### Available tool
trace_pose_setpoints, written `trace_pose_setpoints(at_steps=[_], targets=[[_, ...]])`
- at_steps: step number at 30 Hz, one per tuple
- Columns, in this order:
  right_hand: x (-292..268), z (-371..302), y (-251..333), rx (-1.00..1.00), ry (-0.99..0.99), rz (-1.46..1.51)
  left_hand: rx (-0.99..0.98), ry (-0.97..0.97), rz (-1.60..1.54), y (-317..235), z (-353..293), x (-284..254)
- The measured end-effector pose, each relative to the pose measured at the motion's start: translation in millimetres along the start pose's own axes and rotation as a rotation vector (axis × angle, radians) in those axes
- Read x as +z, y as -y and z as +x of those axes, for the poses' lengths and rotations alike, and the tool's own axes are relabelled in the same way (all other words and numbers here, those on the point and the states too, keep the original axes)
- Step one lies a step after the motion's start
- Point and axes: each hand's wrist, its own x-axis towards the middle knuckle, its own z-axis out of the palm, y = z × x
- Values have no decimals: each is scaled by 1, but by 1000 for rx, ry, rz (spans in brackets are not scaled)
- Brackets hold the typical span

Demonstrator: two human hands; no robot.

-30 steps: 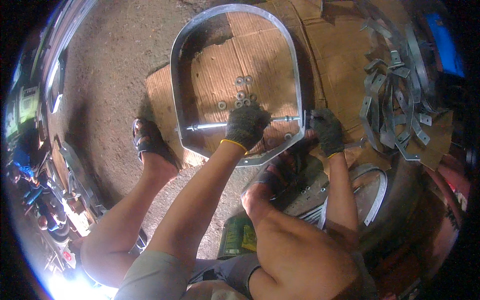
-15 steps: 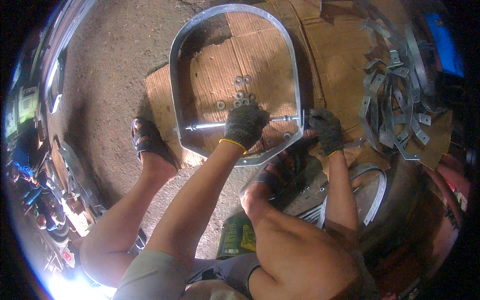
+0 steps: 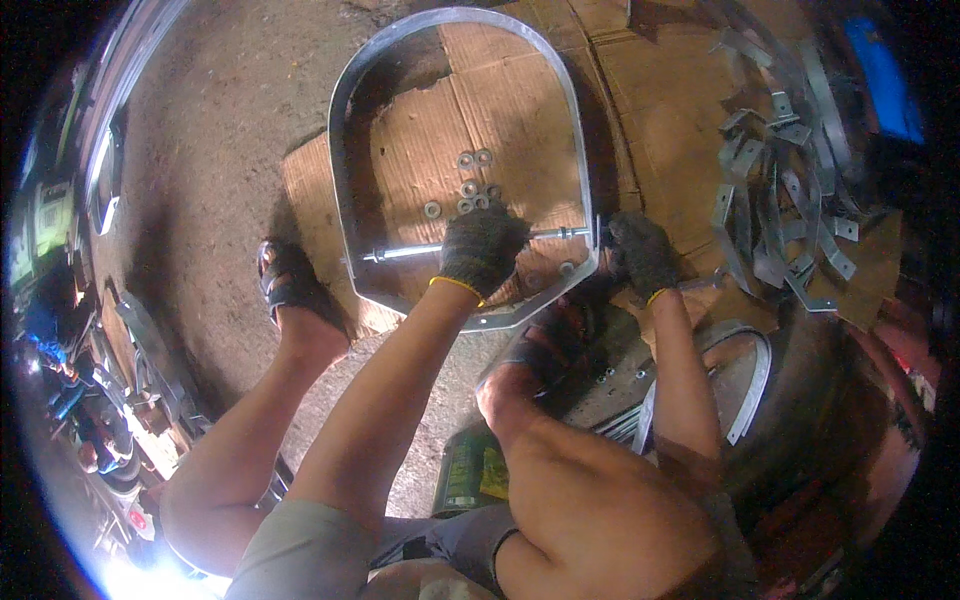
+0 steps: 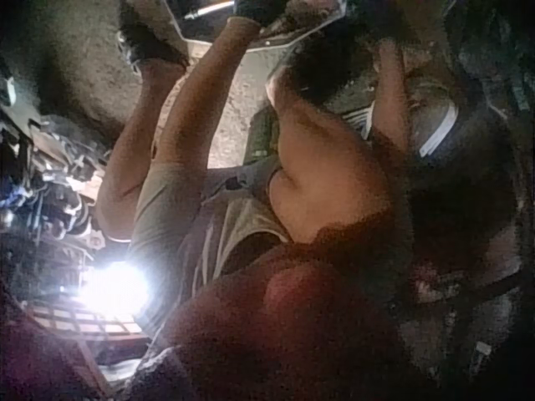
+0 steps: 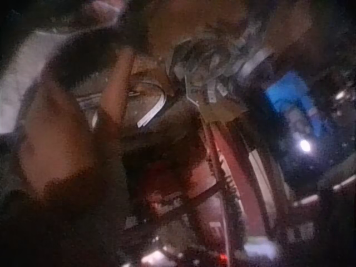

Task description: The person sits on the floor and assembles a U-shaped metal frame by inserting a metal rod through its ends. They use a wrench to tighten nuts onto the rod, securing the assembly. The person handles washers and nuts from a pile on the floor and adjusts the frame's position during the process.

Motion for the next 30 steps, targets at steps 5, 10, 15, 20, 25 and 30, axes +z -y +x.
trace_pose_setpoints(at_steps=[5, 10, 15, 20, 25, 30], targets=[[-4, 17, -42, -242, -15, -42, 16, 15, 1, -1, 4, 2], [1, 6, -22, -69, -20, 230, 46, -45, -10, 4, 0, 6], [0, 11, -32, -98, -57, 187, 19, -5, -14, -2, 2, 1], [-3, 5, 8, 84, -9, 152, -19, 8, -27, 0, -1, -2], [-2, -6, 16, 46, -54, 163, 0, -3, -52, 1, 0, 3], [10, -6, -20, 15, -101, 366, 2, -20, -39, 0, 1, 6]])
